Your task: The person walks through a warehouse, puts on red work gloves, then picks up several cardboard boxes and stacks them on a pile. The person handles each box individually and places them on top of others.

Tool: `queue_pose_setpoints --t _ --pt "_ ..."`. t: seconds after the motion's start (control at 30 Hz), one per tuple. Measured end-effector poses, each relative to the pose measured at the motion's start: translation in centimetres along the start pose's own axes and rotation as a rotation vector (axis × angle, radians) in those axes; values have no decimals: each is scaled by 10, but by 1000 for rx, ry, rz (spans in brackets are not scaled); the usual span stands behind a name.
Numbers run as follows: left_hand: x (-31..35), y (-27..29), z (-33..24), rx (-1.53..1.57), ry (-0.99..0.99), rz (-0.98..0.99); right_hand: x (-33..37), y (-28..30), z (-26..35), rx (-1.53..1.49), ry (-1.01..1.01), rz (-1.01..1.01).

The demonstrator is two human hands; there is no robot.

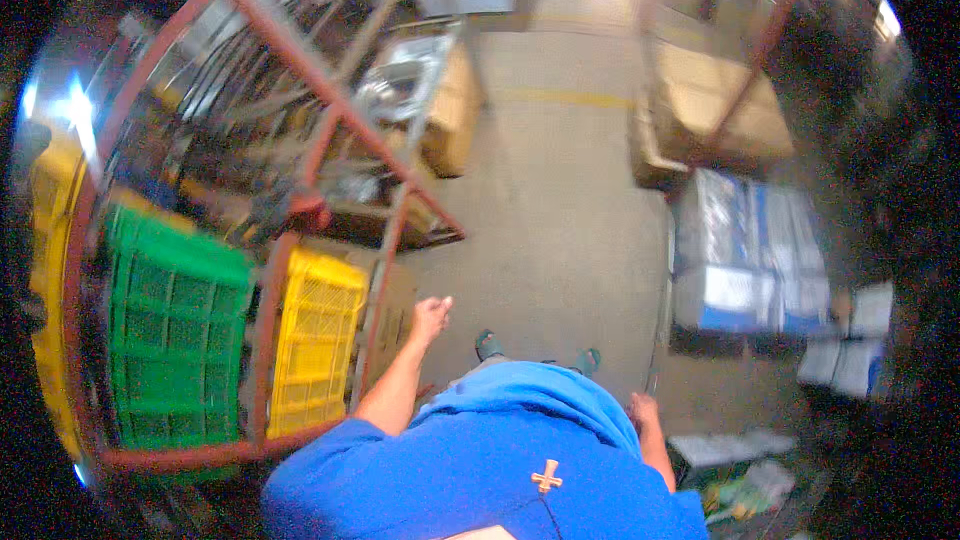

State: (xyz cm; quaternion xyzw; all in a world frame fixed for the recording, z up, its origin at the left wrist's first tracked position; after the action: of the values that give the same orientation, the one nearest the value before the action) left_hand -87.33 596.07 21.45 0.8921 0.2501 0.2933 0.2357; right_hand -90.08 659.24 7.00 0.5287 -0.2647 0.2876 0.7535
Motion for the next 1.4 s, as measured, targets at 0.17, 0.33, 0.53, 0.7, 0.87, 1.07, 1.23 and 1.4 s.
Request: queue_pose_setpoints --t 0.17,0.33,0.53,0.7,0.87,1.07,1.23,1.4 --pt "12 71 -50 238 -204 -503 -43 25 38 -398 76 -25" --pt "46 133 -85 278 -208 -543 -70 93 134 -857 -128 62" --pt "38 203 -124 429 -342 -697 -78 126 265 -931 -27 159" --pt "-6 216 -136 1105 -41 -536 -72 102 359 -812 83 326" --pt "-53 213 -150 1084 -140 -472 -59 81 375 -744 125 281" --pt "-50 231 -148 912 -114 -358 -50 65 290 -258 100 17" --pt "-29 237 -142 959 -230 -396 -4 46 193 -584 -240 -187" --pt "-45 211 -158 1015 -202 -344 63 6 121 -870 -480 -121"
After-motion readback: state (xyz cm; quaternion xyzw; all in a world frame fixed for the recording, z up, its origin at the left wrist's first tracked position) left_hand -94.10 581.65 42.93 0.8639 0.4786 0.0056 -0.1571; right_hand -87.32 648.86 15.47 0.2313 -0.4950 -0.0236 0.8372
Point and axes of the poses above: each hand's wrist, its own x-axis away from the middle knuckle, its own y-axis out of the back of the hand, z = x × y, the point moved 3 cm from there along -x, towards the middle knuckle, and after that the axes turned 5 degrees about -x, right-handed, at the moved point
